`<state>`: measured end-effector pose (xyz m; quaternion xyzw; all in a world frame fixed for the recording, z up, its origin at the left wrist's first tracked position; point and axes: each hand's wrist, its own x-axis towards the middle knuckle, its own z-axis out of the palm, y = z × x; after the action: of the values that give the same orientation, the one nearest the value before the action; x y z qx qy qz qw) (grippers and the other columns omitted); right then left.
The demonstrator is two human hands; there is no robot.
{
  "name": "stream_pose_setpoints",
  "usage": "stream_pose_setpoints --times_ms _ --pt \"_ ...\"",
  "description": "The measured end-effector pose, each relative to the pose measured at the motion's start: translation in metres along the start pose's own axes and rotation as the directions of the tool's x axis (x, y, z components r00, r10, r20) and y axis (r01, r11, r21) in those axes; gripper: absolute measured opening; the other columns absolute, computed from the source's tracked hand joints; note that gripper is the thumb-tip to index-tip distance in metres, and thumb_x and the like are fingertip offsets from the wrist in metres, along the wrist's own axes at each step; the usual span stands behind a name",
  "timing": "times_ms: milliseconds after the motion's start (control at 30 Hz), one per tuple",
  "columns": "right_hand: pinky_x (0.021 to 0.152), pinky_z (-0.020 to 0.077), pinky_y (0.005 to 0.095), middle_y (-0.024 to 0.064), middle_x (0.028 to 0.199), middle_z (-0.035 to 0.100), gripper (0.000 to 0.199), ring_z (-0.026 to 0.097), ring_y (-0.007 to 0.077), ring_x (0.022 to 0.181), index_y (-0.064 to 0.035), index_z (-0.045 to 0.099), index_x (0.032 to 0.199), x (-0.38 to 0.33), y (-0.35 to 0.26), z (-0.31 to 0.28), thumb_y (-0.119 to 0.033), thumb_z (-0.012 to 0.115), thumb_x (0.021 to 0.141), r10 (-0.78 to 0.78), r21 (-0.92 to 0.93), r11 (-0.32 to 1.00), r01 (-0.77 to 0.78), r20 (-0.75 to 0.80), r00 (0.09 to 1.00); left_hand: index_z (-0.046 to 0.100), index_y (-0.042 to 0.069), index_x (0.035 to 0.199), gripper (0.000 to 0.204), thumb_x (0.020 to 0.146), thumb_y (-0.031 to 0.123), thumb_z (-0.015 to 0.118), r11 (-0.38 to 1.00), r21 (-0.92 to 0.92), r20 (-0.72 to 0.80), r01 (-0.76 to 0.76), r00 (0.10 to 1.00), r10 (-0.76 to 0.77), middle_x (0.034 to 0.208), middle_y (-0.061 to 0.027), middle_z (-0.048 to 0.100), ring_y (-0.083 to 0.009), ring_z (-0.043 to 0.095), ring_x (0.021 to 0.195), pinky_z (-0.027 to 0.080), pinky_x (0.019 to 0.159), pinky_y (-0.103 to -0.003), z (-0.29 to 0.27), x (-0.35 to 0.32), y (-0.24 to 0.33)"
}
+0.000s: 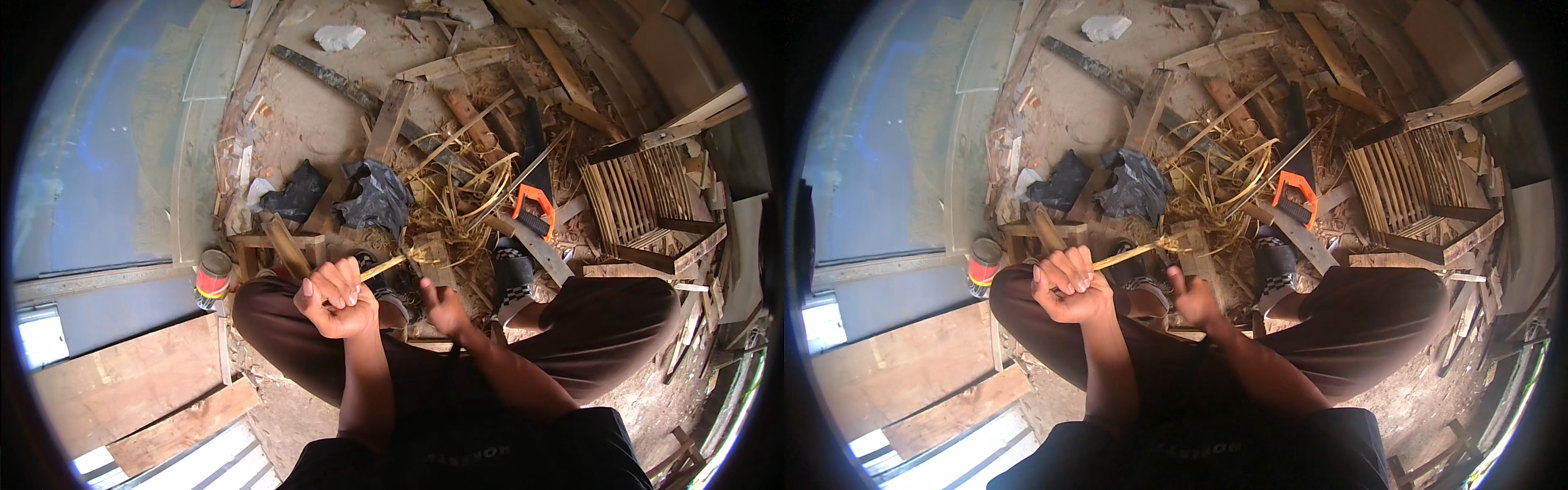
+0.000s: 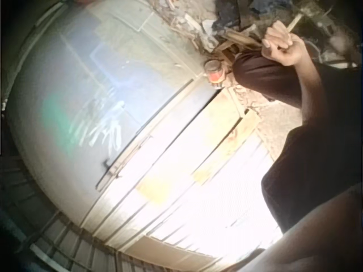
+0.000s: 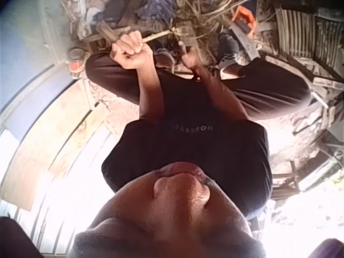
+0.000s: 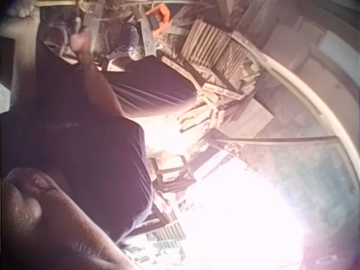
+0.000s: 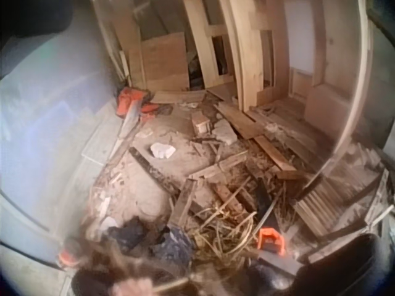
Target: The person sits on the floor and uses a knife to shave the surface of a thin bamboo stick. They repeatedly rotate the stick and scrape along its length to remove the outer layer, producing thin shavings that fall onto the floor.
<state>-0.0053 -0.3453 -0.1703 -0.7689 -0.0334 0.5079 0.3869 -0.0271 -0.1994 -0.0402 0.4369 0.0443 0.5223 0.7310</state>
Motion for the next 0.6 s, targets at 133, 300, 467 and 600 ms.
stream_pose_setpoints --times_ms 133,300,467,600 --pt "0.093 0.0489 0.0505 0.0395 0.1 0.065 0.088 0.062 0.0509 0.106 0.0138 0.067 0.103 0.014 0.002 -0.022 -0.069 0.037 0.098 -0.013 -0.148 0.989 0.006 -0.047 0.999 0.034 0.013 0.057 0.047 0.101 0.025 0.039 1.0 -0.023 -0.025 0.005 1.0 -0.006 0.049 -0.001 0.033 -0.0106 0.023 0.042 0.023 0.045 -0.027 -0.004 0.001 0.002" --pt "0.089 0.0493 0.052 0.0363 0.093 0.065 0.065 0.062 0.052 0.099 0.0049 0.069 0.103 -0.025 -0.036 -0.007 -0.054 0.042 0.103 -0.339 0.008 0.941 0.339 -0.006 0.941 0.034 0.014 0.057 0.046 0.101 0.027 0.04 0.999 -0.034 -0.001 0.01 1.0 -0.01 0.049 -0.0012 0.034 -0.011 0.026 0.043 0.025 0.047 -0.027 0.003 0.0 -0.003" --pt "0.082 0.0509 0.0498 0.0345 0.089 0.066 0.066 0.064 0.0498 0.094 0.0068 0.067 0.093 0.007 0.009 0.02 -0.054 0.043 0.103 -0.335 0.068 0.936 0.345 -0.124 0.934 0.034 0.014 0.057 0.046 0.101 0.027 0.04 1.0 0.014 -0.005 0.019 1.0 -0.019 0.05 -0.0009 0.034 -0.0111 0.026 0.043 0.025 0.047 -0.027 0.009 -0.001 -0.005" --pt "0.084 0.0509 0.0489 0.0347 0.083 0.066 0.08 0.066 0.049 0.091 0.0108 0.068 0.09 0.034 0.021 -0.002 -0.063 0.038 0.101 -0.087 -0.112 0.991 0.066 -0.188 0.978 0.032 0.015 0.056 0.046 0.1 0.027 0.041 1.0 -0.022 -0.085 -0.003 0.996 0.001 0.048 -0.0006 0.032 -0.011 0.025 0.042 0.024 0.046 -0.026 0.001 0.003 -0.001"
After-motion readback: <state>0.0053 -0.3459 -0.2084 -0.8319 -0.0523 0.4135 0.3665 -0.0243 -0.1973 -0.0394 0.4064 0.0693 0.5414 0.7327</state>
